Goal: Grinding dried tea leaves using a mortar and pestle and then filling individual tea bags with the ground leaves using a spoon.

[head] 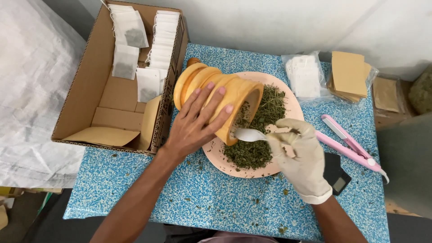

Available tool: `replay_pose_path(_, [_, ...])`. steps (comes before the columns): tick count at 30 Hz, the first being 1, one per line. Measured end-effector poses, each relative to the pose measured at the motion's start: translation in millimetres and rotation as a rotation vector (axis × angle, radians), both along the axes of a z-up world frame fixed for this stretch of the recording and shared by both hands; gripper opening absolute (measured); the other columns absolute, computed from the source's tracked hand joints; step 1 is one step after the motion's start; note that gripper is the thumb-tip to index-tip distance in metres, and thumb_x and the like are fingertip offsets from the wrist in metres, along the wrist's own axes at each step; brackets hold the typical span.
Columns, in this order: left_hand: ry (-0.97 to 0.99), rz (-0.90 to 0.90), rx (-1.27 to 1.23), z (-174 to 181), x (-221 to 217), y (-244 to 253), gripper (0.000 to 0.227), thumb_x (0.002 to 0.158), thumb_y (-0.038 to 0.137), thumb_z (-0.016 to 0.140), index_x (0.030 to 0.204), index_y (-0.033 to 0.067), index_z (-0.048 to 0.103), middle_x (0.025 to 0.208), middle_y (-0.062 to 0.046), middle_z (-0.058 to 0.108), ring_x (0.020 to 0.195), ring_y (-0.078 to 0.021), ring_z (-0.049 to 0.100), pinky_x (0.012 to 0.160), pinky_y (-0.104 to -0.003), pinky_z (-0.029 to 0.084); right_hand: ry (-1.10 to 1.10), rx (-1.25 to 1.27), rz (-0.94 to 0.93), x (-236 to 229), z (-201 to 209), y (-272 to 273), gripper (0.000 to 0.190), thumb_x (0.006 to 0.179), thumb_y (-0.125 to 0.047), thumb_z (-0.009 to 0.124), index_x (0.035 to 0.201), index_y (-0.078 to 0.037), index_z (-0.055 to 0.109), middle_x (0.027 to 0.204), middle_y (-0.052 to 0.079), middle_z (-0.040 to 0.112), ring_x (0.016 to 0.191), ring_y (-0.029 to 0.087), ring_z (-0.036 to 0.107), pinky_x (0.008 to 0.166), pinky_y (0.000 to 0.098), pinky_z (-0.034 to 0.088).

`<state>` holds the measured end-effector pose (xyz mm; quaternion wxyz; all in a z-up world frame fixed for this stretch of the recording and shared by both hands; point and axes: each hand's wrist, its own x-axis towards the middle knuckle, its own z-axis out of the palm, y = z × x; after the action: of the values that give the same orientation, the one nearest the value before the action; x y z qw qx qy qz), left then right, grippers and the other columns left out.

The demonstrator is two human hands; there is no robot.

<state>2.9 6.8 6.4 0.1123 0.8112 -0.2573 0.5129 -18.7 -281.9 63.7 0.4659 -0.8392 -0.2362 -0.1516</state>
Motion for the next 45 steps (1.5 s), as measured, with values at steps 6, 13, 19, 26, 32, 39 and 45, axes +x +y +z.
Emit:
replay_pose_path(6, [-0.006,-0.015,-0.019,-5,0,-6,0.065,0.107,0.039,0.077,0.166,0.0298,0.05,0.166,-0.015,0.059,0.15,-0.0419,0.059,0.126,-0.055,0.046,-0.1,-0.021,-0.052,3,8,0,0.012,0.1,-0.013,0.084,0.108,-0.005,0.087,0.13,0.012,0.07,0.092,0.016,0.063,0.081,0.0316,0.058])
replay_pose_path(13, [-0.018,0.002,-0.035,-4,2,-4,0.068,0.105,0.039,0.08,0.166,0.0294,0.051,0.165,-0.016,0.06,0.149,-0.0423,0.059,0.126,-0.056,0.047,-0.135,0.094,-0.018,7,-6,-8,0.004,0.097,-0.003,0.085,0.101,-0.002,0.084,0.126,0.017,0.069,0.098,0.027,0.074,0.081,0.037,0.065])
replay_pose_path(19, [0.01,0.001,-0.084,7,-5,0,0.084,0.099,0.038,0.092,0.168,0.0254,0.047,0.168,-0.02,0.055,0.152,-0.0466,0.055,0.127,-0.059,0.045,-0.151,-0.086,-0.207,16,-8,-23,0.01,0.105,-0.012,0.085,0.095,-0.009,0.087,0.121,0.012,0.074,0.109,0.029,0.073,0.089,0.035,0.06])
replay_pose_path(26, [0.005,0.019,-0.237,28,-17,-19,0.106,0.092,0.041,0.1,0.173,0.0155,0.035,0.172,-0.024,0.049,0.156,-0.0494,0.049,0.13,-0.061,0.041,-0.091,-0.09,-0.244,23,-13,-16,0.008,0.103,-0.011,0.084,0.101,-0.003,0.084,0.115,0.012,0.077,0.108,0.033,0.076,0.088,0.0402,0.062])
replay_pose_path(32, [0.139,-0.091,-0.468,55,-5,-29,0.14,0.079,0.044,0.114,0.176,0.0077,0.02,0.174,-0.023,0.045,0.162,-0.0416,0.049,0.139,-0.059,0.046,-0.047,-0.177,-0.207,32,-21,-18,0.017,0.103,-0.02,0.081,0.1,-0.003,0.083,0.116,0.01,0.073,0.105,0.028,0.072,0.078,0.0378,0.062])
replay_pose_path(39, [0.41,-0.119,-0.884,88,23,-31,0.148,0.073,0.033,0.114,0.176,0.016,0.009,0.168,-0.021,0.055,0.154,-0.036,0.06,0.133,-0.059,0.055,0.072,-0.247,-0.153,31,-17,-20,0.022,0.103,-0.027,0.076,0.105,-0.007,0.085,0.126,0.01,0.068,0.117,0.024,0.063,0.086,0.0394,0.059])
replay_pose_path(45, [0.486,-0.036,-1.042,89,58,-26,0.133,0.075,0.04,0.109,0.17,0.0187,0.019,0.16,-0.018,0.057,0.149,-0.0355,0.059,0.125,-0.054,0.057,0.035,-0.3,-0.142,33,-36,-20,0.016,0.102,-0.026,0.076,0.105,-0.012,0.082,0.131,0.006,0.066,0.122,0.026,0.06,0.089,0.0425,0.058])
